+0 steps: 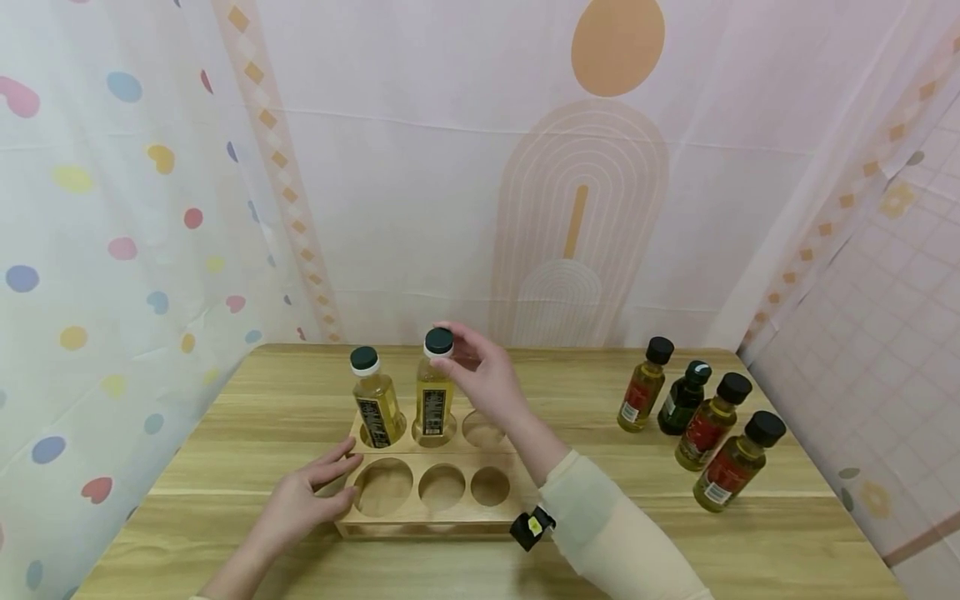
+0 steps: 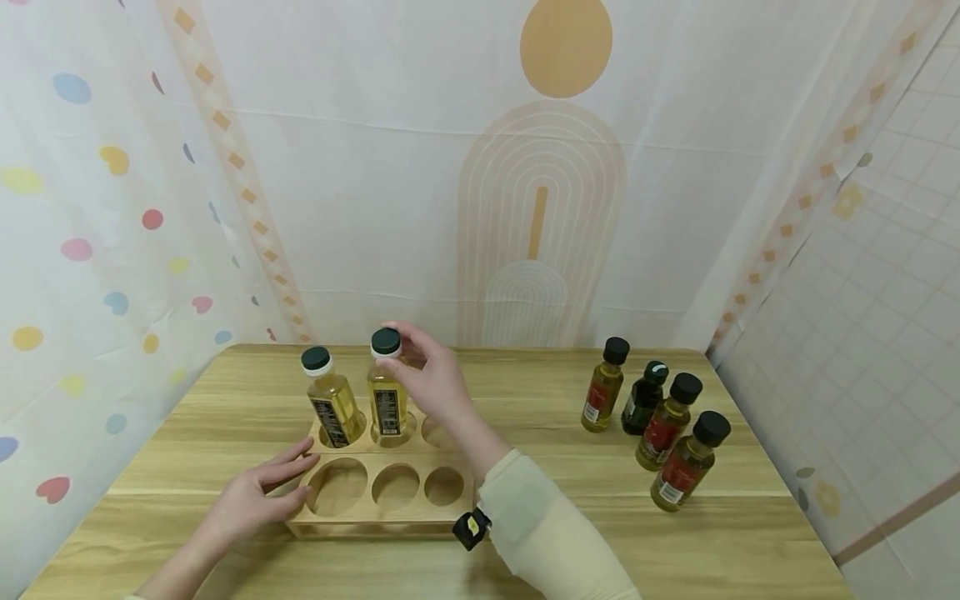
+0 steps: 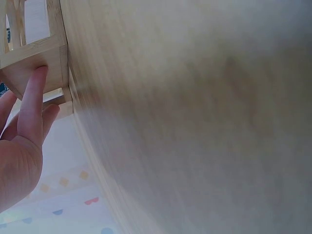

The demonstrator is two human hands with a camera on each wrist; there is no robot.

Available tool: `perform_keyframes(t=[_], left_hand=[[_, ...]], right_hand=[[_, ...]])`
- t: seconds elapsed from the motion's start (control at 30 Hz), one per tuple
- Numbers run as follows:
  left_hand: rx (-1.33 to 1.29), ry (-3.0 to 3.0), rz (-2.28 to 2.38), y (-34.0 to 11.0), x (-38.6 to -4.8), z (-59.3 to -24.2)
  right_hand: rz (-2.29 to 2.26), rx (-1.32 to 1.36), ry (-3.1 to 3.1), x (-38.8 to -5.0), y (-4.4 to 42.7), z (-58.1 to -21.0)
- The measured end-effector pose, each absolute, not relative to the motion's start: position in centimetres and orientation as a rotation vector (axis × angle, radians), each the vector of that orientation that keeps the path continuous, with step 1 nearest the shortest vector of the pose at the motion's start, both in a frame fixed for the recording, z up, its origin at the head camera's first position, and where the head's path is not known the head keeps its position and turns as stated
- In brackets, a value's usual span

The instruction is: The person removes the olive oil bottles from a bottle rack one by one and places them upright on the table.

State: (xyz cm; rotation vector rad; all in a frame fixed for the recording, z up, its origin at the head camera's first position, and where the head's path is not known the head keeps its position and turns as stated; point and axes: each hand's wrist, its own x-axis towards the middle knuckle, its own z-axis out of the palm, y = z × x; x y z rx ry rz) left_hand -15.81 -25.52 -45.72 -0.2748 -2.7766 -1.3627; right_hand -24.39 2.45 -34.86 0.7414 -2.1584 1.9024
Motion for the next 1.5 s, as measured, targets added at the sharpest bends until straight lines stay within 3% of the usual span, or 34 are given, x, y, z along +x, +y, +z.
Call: perform_keyframes(t=[0.37,0.83,1.5], left_hand=[[-0.288,-2.772,-1.374,-25.4,-15.9,-45.5],[-0.286,-2.773,-1.373,-25.5,-15.9,-45.6],[-0.268,-2.779,-1.352,-25.8,-15.8,-45.7]], right_hand=[[1.882,0.72,-2.098,-23.8,6.0,-33.9],[1.791,0.641,-2.108,-22.5,13.7,-34.3],[1.516,0.394,-2.355,-20.7,23.2,-37.0]])
